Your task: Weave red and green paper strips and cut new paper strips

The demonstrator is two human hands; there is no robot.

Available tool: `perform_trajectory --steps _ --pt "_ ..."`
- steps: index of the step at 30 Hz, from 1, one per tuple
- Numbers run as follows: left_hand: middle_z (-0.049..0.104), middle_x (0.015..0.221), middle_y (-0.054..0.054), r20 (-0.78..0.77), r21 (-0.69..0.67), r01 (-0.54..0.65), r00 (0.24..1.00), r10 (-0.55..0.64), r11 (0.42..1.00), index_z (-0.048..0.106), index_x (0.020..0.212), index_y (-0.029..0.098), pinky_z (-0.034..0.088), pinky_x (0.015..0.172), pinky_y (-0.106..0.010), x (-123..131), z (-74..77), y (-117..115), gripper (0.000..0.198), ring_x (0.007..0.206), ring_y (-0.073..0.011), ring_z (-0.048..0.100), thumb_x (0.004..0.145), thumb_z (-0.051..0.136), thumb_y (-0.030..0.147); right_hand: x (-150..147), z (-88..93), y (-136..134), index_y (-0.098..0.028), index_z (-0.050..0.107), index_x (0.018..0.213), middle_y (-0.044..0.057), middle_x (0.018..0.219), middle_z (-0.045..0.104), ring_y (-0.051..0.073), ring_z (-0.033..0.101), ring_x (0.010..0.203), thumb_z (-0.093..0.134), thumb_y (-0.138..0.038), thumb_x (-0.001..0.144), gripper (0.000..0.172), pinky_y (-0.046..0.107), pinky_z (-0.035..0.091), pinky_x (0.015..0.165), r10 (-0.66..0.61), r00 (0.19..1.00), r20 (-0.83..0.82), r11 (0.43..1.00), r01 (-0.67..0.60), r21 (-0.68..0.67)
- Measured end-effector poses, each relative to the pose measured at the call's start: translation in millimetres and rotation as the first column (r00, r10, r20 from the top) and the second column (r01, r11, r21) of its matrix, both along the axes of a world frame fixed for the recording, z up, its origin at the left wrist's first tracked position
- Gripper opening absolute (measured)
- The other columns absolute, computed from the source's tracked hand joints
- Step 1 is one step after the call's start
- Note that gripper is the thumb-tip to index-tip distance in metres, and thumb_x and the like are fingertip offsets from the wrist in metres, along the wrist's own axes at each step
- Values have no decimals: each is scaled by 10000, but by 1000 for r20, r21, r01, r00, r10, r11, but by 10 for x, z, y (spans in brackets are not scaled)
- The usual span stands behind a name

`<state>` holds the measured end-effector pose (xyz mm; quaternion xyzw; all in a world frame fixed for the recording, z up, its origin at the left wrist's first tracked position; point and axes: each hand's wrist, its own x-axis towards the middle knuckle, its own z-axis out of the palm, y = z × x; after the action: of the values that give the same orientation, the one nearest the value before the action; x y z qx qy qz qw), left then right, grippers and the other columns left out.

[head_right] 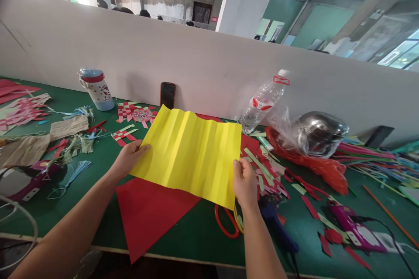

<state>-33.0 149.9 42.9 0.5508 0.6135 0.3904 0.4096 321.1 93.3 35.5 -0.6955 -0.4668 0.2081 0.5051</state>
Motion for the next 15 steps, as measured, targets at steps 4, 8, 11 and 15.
perform_trajectory --steps 4,8,11,15 --pt "485 607 40 97 32 72 992 -75 997 449 699 216 311 468 -221 113 84 -60 291 546 -130 483 764 586 465 -212 42 9 -258 589 1050 64 977 725 238 669 771 563 -613 818 425 337 511 635 90 982 -166 996 -89 18" --pt "538 643 25 175 47 158 971 -164 986 514 751 204 361 490 -228 292 165 -129 277 601 -151 540 764 613 463 -493 141 10 -282 541 1152 55 1038 733 246 704 804 599 -601 817 466 354 554 647 210 919 -334 977 -210 36" --pt "572 687 13 213 44 211 953 -215 977 542 791 195 386 508 -229 414 211 -165 270 640 -158 565 753 652 438 -650 220 -6 -281 530 1183 53 1055 737 258 715 853 650 -572 797 498 377 579 683 264 873 -409 961 -272 39" --pt "639 842 -30 262 14 280 925 -273 960 550 928 192 459 564 -253 504 249 -197 323 738 -187 626 802 633 477 -743 265 -37 -294 522 1188 51 1107 729 270 714 923 679 -541 788 495 400 594 718 277 842 -463 953 -302 22"
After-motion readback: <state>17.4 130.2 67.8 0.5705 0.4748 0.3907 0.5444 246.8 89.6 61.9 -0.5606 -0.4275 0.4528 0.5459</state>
